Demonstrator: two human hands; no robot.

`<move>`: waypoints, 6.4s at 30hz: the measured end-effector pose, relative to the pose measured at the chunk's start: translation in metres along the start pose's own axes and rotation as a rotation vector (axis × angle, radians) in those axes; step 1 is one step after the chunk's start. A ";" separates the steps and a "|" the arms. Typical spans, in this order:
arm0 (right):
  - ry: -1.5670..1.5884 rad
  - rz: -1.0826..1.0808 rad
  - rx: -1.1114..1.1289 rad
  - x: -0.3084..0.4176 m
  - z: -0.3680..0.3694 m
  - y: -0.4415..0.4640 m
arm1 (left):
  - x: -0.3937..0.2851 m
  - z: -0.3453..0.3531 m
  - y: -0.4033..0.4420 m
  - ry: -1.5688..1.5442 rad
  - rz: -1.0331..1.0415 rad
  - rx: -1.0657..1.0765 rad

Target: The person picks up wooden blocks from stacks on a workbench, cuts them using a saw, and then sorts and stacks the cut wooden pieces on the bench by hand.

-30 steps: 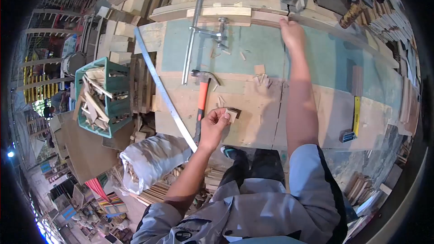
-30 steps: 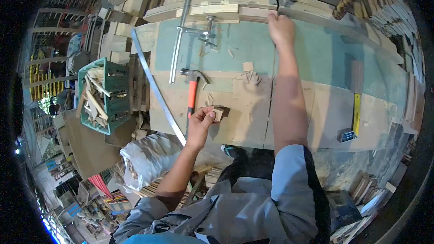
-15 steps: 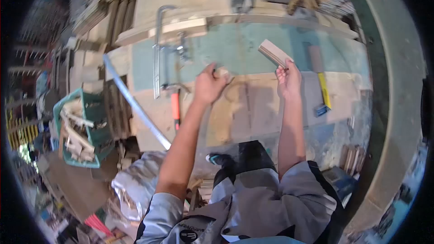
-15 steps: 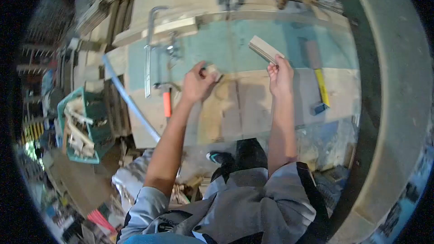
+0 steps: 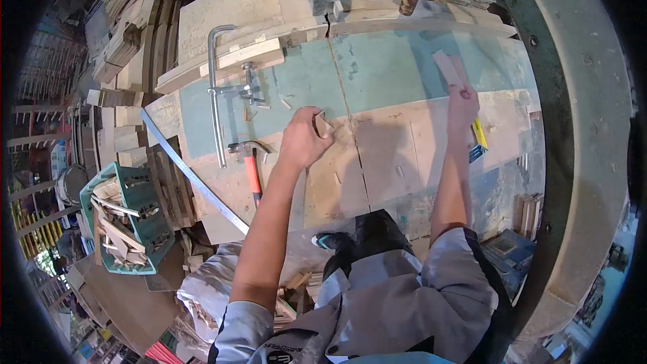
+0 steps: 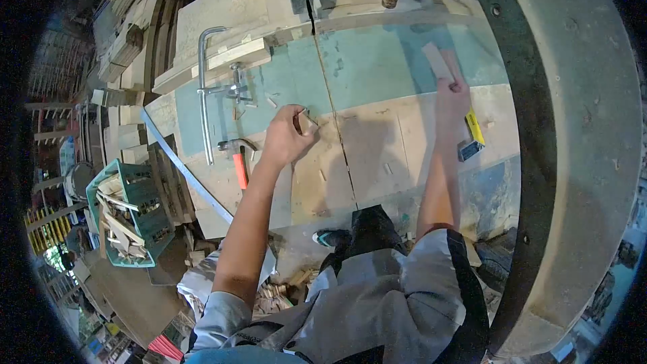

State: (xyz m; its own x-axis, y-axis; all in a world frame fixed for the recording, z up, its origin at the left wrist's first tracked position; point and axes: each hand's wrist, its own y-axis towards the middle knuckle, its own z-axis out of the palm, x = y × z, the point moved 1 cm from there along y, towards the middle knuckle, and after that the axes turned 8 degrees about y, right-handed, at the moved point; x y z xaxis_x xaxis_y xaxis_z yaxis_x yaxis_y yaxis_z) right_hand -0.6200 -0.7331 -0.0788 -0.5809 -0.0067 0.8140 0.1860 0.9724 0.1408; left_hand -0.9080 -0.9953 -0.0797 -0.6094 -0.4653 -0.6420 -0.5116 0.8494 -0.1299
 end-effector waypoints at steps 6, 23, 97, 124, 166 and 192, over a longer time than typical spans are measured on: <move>-0.318 -0.102 -0.192 -0.015 0.031 -0.018 | 0.020 -0.018 -0.071 -0.399 -0.170 -0.082; -0.013 -0.839 0.877 0.015 -0.051 -0.296 | 0.285 -0.110 -0.582 -0.346 -1.050 -1.187; 0.612 0.434 0.814 -0.129 -0.415 0.283 | -0.464 0.277 0.140 -0.602 -0.191 -0.003; 0.389 -0.404 0.747 -0.146 -0.317 0.513 | -0.656 0.485 0.248 -0.357 0.471 0.099; 2.185 1.280 1.420 -0.236 -0.555 0.565 | -0.898 0.519 0.127 -1.380 -0.029 0.710; 0.816 0.653 0.872 -0.316 -0.554 0.725 | -0.984 0.692 0.358 -1.228 -0.439 0.640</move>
State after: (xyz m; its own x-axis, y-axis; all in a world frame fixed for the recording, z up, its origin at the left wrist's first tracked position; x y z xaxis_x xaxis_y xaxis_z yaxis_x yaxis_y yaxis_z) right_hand 0.1373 -0.1552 0.0780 0.1055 0.6688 0.7360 -0.4895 0.6791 -0.5469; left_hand -0.0725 -0.0605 -0.0179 0.5824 -0.4887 -0.6496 0.0360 0.8138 -0.5800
